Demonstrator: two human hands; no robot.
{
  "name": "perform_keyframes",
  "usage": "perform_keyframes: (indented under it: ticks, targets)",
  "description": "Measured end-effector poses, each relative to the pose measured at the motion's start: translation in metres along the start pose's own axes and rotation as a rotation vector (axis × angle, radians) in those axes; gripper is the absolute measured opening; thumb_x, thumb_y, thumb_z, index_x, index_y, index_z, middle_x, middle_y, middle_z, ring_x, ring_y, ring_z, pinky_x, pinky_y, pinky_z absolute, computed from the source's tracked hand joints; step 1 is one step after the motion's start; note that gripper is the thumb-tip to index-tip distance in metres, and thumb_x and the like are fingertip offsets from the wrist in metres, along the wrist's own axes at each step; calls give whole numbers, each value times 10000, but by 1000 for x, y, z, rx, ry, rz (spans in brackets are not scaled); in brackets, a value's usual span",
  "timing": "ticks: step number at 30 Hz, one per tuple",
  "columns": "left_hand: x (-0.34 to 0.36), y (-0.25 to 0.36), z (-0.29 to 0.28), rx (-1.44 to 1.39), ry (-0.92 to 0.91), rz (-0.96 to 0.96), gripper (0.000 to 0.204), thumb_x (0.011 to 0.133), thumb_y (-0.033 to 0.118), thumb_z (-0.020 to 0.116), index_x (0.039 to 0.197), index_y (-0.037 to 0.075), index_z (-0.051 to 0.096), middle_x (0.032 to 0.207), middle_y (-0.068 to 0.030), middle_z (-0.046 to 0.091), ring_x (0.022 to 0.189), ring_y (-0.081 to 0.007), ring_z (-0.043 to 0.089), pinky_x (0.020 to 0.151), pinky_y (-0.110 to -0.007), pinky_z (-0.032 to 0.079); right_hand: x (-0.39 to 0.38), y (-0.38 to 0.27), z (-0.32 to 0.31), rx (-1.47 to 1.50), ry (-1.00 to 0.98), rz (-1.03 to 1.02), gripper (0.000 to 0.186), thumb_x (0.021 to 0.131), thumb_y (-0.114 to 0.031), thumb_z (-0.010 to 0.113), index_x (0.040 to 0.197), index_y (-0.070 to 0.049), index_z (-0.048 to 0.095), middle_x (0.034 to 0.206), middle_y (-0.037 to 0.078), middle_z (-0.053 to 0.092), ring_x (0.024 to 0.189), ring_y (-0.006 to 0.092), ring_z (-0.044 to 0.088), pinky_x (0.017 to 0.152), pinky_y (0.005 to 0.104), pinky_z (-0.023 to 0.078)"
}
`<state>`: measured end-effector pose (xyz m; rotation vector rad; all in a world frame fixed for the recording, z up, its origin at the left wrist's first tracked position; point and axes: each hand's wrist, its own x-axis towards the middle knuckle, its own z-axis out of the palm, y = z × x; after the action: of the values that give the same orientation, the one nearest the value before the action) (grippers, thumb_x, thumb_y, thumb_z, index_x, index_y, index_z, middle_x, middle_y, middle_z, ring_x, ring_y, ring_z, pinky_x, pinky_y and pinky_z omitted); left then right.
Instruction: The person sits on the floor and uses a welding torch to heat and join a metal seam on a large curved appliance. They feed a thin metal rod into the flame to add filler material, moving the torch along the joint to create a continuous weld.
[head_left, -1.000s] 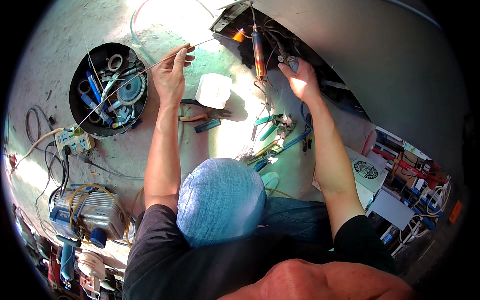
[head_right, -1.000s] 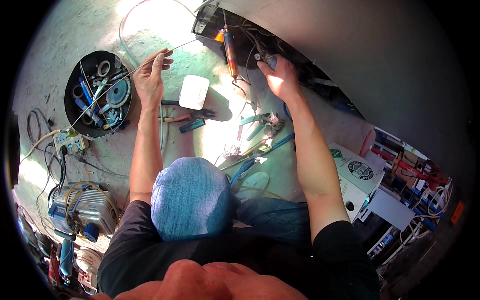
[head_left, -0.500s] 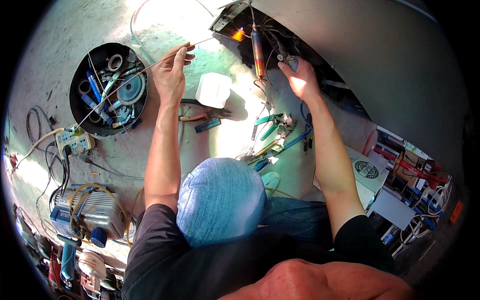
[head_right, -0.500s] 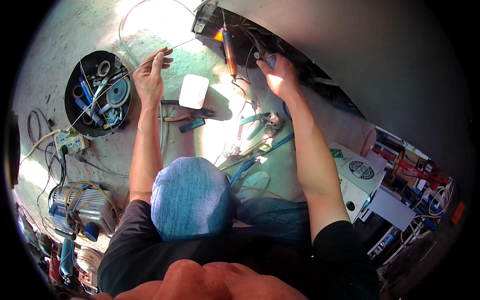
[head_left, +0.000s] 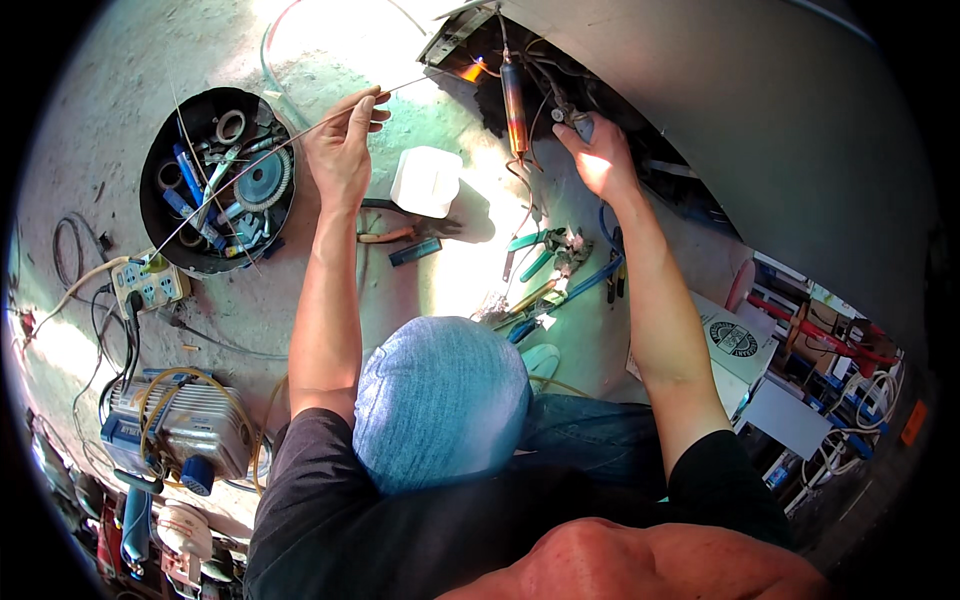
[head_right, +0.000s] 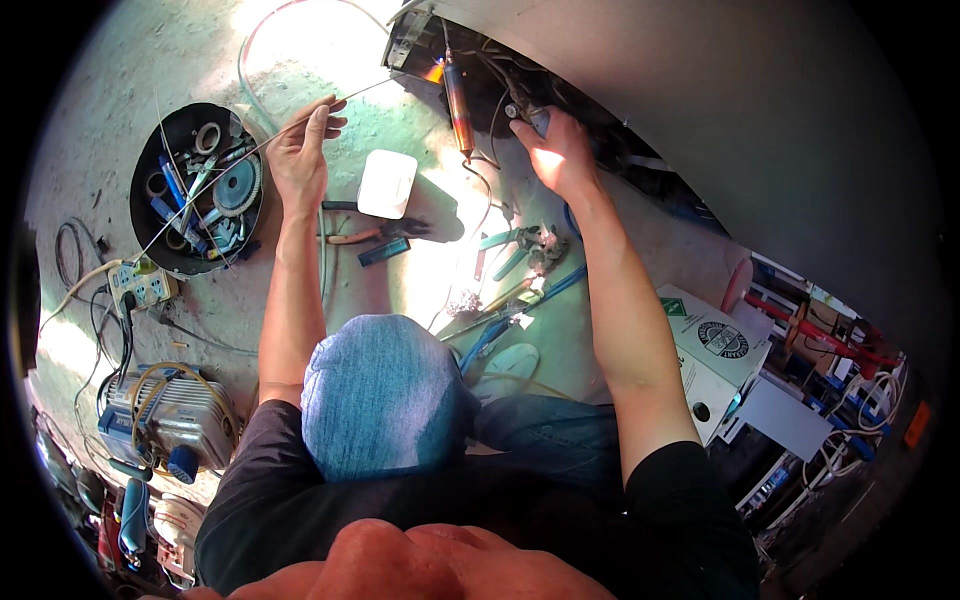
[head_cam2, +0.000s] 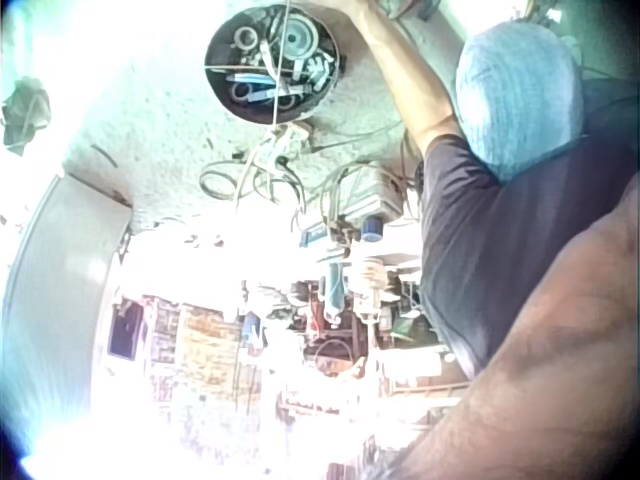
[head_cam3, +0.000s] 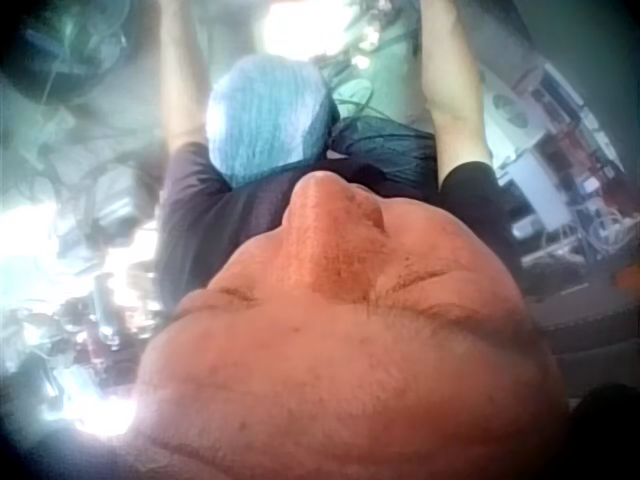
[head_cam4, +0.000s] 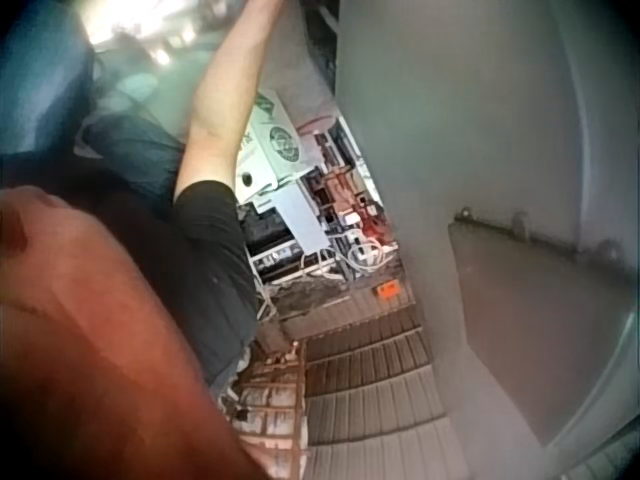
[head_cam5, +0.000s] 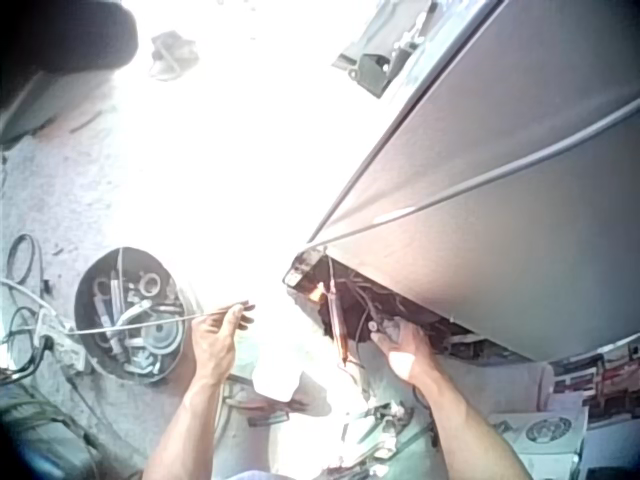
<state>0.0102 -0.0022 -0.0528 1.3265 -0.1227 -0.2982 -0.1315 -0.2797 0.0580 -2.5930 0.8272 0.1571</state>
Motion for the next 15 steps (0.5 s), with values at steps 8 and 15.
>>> perform_keyframes:
  ticks: [8, 15]
  targets:
    - [0, -1, -2, -13, -1, 1, 251, 1034, 152, 605, 1181, -24, 708, 1044, -115, 763, 871, -136, 701, 768, -261, 545, 0, 6, 1, 11, -7, 6, 440, 901, -332, 727, 1131, 38, 668, 1082, 238, 713, 1045, 418, 659, 912, 432, 508]
    - [0, -1, -1, -12, 3, -1, 252, 1034, 151, 606, 1180, -28, 707, 1041, -116, 764, 868, -137, 701, 770, -261, 544, 0, 4, 2, 17, 0, -2, 436, 905, -340, 725, 1114, 40, 670, 1063, 241, 713, 1023, 418, 662, 890, 432, 511]
